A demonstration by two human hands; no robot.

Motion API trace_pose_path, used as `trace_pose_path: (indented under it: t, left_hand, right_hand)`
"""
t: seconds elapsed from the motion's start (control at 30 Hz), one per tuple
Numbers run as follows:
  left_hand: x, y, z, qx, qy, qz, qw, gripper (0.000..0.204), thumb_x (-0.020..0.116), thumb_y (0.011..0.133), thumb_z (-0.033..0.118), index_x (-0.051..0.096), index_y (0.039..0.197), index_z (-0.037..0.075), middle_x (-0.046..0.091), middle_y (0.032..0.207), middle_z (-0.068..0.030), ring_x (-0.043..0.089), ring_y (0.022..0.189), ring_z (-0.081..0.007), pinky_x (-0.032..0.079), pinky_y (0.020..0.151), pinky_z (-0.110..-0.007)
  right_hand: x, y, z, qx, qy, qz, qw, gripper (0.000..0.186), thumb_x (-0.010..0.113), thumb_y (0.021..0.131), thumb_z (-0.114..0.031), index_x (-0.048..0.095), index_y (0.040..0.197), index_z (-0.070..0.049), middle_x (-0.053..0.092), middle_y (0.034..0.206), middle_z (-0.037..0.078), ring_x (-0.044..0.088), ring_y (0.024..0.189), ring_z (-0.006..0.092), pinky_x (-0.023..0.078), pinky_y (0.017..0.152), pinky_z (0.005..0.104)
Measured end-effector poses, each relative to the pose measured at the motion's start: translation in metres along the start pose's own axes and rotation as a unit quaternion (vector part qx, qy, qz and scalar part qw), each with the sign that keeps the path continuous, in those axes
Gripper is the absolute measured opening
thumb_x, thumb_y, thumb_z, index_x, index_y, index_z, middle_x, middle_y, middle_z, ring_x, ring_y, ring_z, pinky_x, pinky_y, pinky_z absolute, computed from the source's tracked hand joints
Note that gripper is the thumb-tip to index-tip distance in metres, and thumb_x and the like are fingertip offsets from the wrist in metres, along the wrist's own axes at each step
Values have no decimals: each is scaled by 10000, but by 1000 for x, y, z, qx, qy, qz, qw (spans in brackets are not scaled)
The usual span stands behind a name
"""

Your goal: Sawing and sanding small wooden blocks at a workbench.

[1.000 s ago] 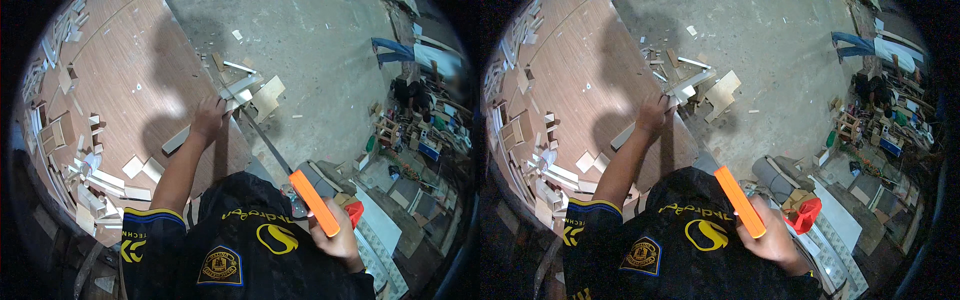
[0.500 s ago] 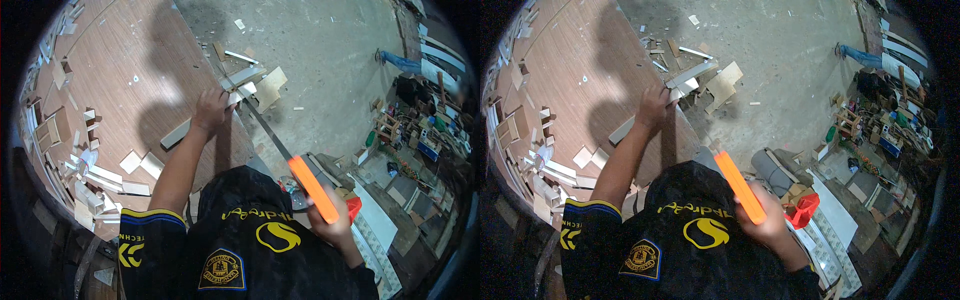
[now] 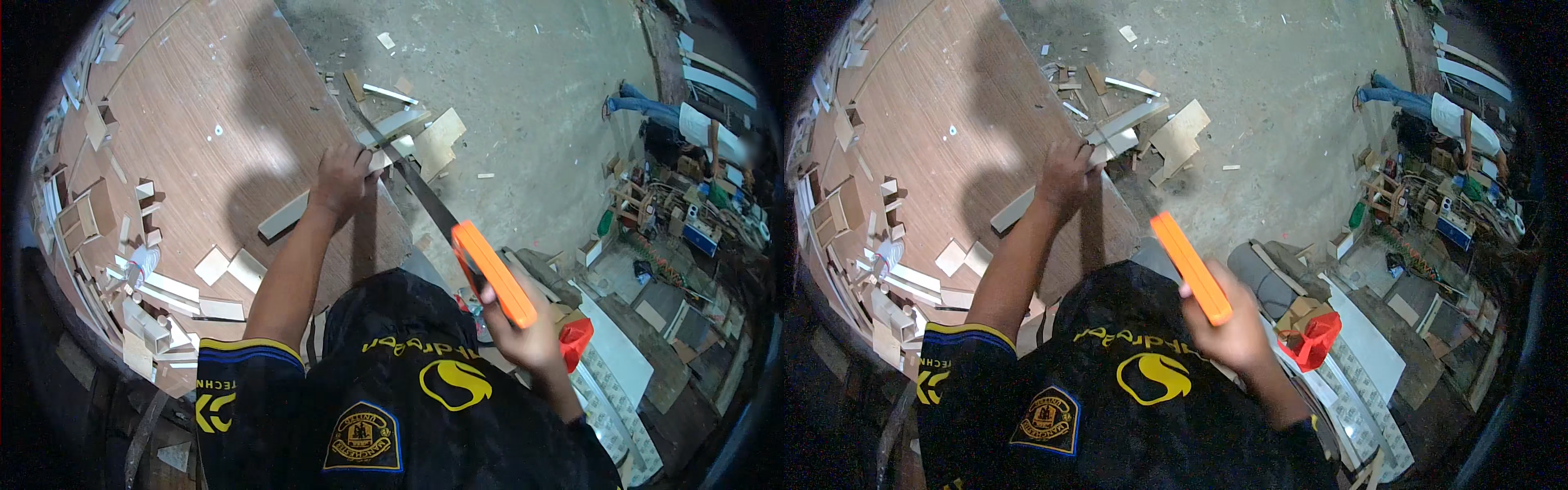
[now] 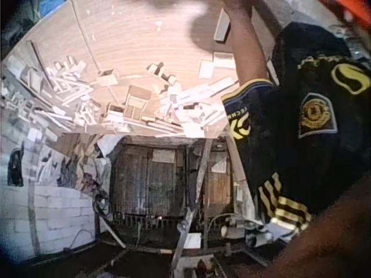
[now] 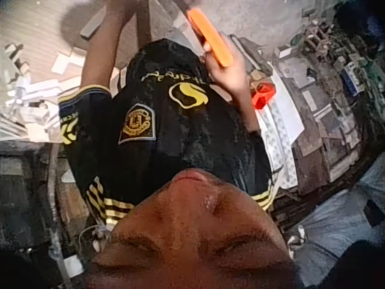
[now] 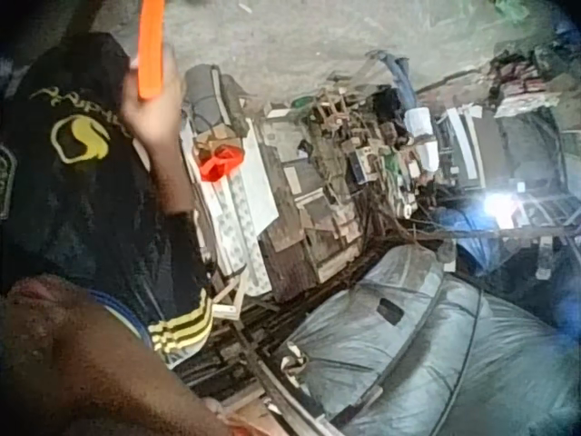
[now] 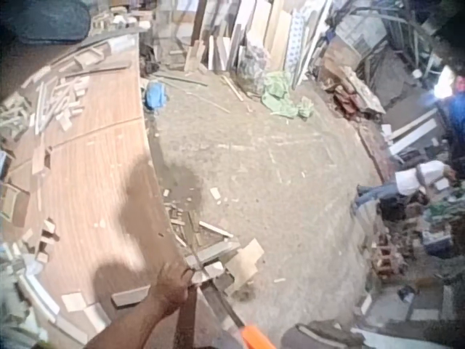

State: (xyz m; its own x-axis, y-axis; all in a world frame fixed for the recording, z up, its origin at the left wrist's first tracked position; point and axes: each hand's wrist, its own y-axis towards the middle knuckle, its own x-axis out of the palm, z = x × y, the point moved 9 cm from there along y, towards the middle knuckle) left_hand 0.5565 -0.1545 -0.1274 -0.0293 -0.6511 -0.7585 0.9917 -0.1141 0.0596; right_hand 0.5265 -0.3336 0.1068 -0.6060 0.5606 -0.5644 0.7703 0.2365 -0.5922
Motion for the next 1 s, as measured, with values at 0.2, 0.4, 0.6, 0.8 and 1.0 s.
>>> trace_pose_path:
  t: [0.2,0.4,0.6,0.8,1.0]
  left_hand:
    - [-3,1,4,21,2,27,999,308,680,803,222,599,1001,0,579,1001,-149,547,957,-340,413,831,-448]
    - [5,-6,-6,4,28,31,999,324,673,814,241,595,1016,0,581,1030,-162,548,974,-345,412,831,-452]
    - [7,-3,-5,0,17,0,1000,317,660,816,262,593,992,8,582,1047,-167,549,974,-348,409,826,-453]
    - [17,3,-5,5,19,-5,1000,287,669,796,242,587,958,20,581,1018,-163,544,958,-344,406,826,-456]
    - [-1,-1,5,27,53,73,996,264,674,796,287,584,897,61,567,948,-108,548,895,-296,405,811,-428]
  right_hand:
    - [24,21,25,22,54,13,998,116,581,817,-13,549,923,-46,586,793,110,601,697,191,476,672,296]
    - [0,0,-6,-20,1,-32,999,112,576,805,-6,542,906,-42,606,791,118,637,692,236,494,676,315]
    - [1,5,-6,-2,6,-11,1000,134,573,806,-28,554,937,-47,604,764,114,638,715,229,491,688,316]
    - [23,25,20,16,37,-4,999,141,560,795,-1,546,926,-52,593,813,123,632,745,247,489,695,324]
    - [8,13,21,30,-11,12,999,96,551,832,-32,559,927,-40,600,792,121,627,739,251,492,719,318]
